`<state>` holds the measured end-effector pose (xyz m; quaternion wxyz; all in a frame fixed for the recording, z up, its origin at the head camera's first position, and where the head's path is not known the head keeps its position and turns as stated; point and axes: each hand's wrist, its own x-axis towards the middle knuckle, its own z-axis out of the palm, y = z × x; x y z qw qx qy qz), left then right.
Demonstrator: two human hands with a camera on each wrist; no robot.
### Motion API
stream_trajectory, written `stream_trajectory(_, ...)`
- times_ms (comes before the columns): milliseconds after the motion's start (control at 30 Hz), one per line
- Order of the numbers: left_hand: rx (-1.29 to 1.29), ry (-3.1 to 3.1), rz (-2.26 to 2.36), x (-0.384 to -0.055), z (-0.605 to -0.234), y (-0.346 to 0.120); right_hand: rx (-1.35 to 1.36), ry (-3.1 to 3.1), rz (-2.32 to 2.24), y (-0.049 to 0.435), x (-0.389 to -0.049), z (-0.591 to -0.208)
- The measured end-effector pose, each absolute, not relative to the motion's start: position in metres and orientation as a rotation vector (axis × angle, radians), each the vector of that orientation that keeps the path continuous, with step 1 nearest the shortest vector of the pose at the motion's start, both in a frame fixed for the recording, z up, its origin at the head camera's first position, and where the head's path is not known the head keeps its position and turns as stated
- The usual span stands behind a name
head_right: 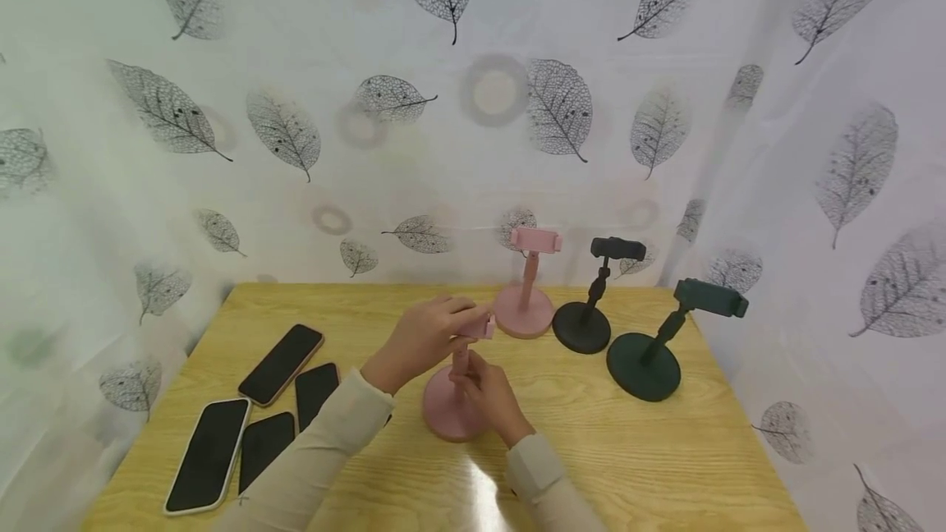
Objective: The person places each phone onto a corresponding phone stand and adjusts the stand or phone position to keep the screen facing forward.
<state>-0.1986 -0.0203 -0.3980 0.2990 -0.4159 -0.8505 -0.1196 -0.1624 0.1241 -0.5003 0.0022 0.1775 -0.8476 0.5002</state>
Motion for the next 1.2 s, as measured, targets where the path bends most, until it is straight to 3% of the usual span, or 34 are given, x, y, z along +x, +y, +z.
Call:
stream_trajectory(133, -1.005, -2.164, -0.302, -0.197, -0.408, -0.016, 0.539, -2.639, 1.576, 0.127, -0.17, -0.523)
stream_trajectory(400, -0.874, -2.116, -0.256, -0.193, -0.413, -0.01, 0.533, -2.599, 1.614, 0.128, -0.172, -0.526)
stream_trajectory(800, -1.005, -2.283, -0.654, -0.192, -0.414, -0.033, 0.53, -2.624, 1.57, 0.127, -0.17, -0.529)
stream_trajectory(1000, -0.771, -2.328, -0.77, -0.177, -0.428, -0.072, 0.589, -2.611, 1.616, 0.126, -0.171, -0.528)
stream_trajectory(1200, -0.409, -2.55, -0.804, -0.153, -0.465, -0.119, 0.588, -2.64, 1.619, 0.127, -0.171, -0.524)
